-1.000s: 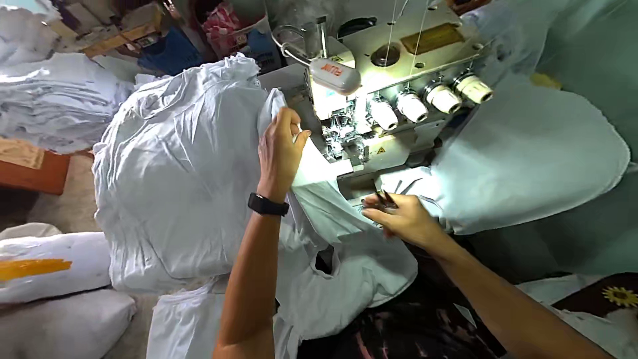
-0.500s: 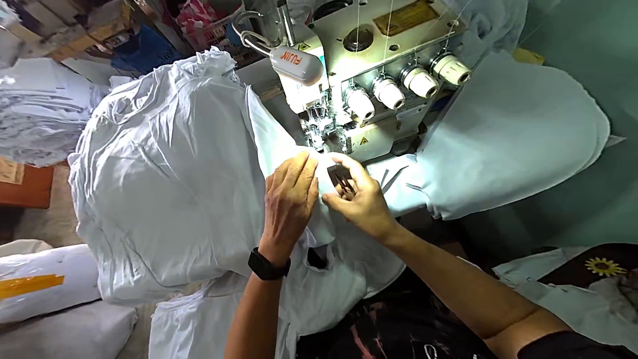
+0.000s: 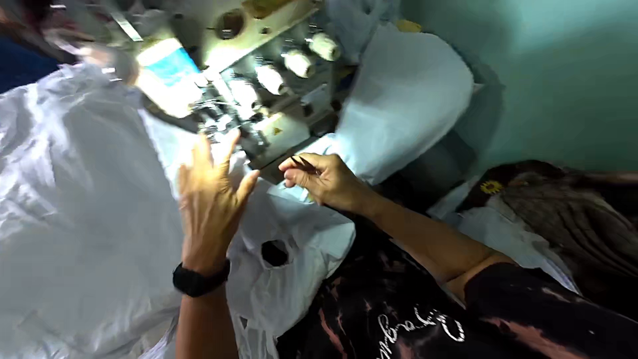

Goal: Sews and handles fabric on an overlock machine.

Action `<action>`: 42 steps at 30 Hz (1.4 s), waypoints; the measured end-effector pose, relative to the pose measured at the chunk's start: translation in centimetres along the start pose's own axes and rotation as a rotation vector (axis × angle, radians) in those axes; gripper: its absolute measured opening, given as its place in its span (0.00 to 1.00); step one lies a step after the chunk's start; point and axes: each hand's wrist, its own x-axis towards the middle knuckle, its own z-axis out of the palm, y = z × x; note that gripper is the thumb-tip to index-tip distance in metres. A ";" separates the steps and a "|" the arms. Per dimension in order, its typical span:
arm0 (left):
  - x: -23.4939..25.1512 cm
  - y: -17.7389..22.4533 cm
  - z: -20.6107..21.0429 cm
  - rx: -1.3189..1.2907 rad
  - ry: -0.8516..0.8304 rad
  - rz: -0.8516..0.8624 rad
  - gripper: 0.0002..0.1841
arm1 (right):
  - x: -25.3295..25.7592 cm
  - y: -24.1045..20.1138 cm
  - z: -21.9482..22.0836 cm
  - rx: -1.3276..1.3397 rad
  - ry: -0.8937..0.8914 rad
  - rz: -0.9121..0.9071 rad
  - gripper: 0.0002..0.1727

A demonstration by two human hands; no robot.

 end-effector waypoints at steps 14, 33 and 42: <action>3.7 16.1 14.1 -0.076 -0.204 0.930 0.08 | -1.1 5.3 -14.2 -0.717 0.144 0.461 0.22; 9.3 21.0 8.5 -0.025 -1.154 0.473 0.10 | -1.3 4.8 -16.8 -0.122 0.184 0.557 0.18; 15.7 19.4 2.5 -0.749 0.211 0.415 0.10 | 0.7 -3.4 -21.1 -0.885 0.558 0.161 0.19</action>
